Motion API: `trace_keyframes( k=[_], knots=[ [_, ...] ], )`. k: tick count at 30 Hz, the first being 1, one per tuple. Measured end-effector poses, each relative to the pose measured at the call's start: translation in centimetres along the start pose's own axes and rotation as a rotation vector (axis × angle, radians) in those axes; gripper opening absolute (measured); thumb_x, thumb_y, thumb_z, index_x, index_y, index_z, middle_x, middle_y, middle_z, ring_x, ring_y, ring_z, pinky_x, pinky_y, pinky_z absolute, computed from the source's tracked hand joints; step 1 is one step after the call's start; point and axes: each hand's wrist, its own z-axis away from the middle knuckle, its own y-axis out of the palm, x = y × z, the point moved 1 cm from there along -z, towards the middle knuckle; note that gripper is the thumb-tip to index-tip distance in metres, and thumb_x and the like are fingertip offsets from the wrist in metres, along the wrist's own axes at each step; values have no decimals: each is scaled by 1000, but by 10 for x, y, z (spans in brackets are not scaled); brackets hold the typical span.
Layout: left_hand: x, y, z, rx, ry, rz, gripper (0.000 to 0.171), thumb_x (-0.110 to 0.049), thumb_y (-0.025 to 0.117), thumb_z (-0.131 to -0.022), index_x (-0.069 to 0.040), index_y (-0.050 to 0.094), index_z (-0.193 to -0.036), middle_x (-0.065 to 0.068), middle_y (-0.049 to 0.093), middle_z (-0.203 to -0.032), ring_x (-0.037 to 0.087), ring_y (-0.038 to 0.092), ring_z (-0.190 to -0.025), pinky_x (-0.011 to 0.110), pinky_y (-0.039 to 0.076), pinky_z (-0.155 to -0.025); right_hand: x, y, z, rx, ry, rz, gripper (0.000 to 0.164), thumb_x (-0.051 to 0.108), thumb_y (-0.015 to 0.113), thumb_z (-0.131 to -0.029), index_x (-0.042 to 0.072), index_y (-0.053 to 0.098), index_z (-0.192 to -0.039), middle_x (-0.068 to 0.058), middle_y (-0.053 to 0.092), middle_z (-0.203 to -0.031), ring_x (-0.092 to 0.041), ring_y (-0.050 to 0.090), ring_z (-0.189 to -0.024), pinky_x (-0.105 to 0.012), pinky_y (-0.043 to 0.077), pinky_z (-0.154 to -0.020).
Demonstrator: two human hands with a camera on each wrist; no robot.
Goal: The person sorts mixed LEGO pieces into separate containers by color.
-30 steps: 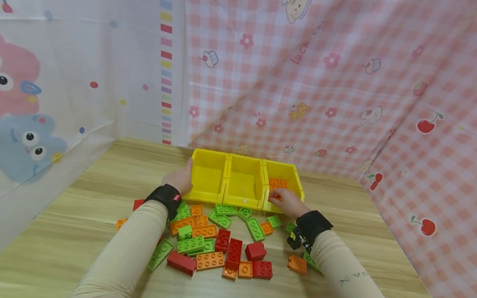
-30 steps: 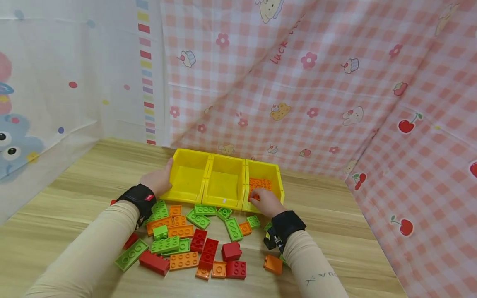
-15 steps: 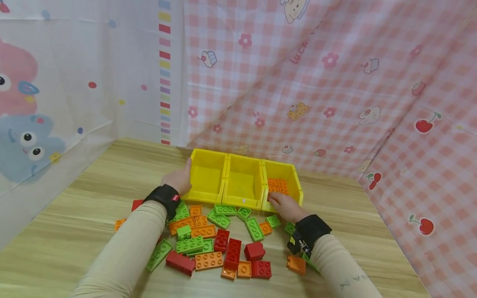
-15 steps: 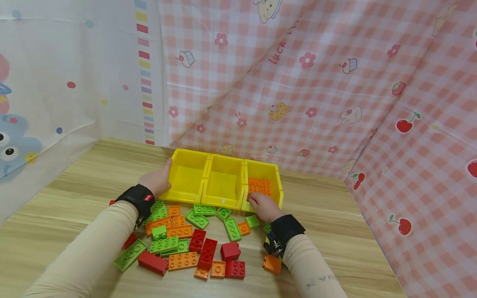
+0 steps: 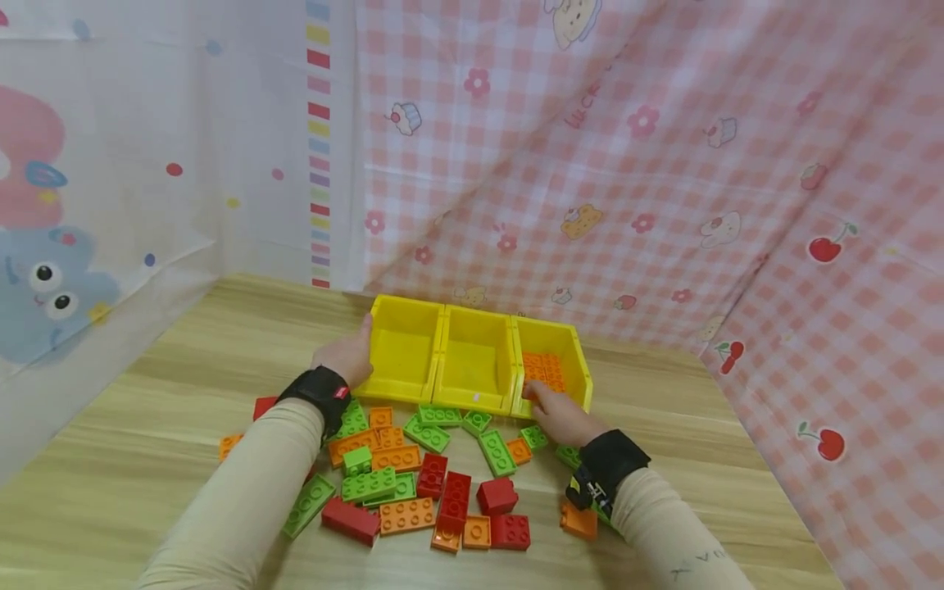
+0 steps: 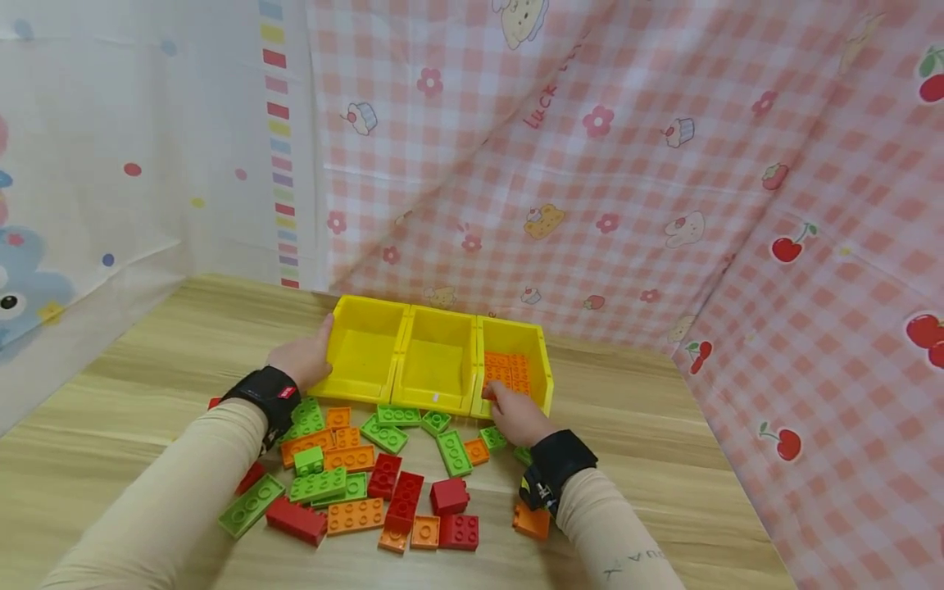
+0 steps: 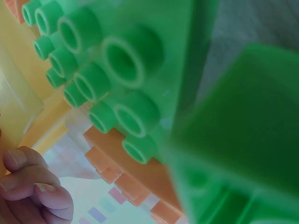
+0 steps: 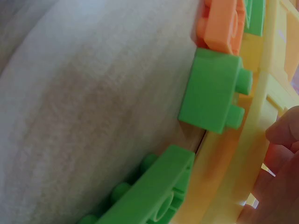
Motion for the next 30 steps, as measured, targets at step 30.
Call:
trace_keyframes(
  k=[30],
  knots=[
    [1, 3, -2, -14, 2, -13, 80, -14, 58, -88, -3, 6, -149, 9, 52, -60, 26, 51, -53, 41, 42, -52, 17, 8, 42, 104, -326, 250, 31, 14, 73, -79, 11, 65, -109, 3, 63, -103, -13, 56, -95, -33, 46, -83]
  ],
)
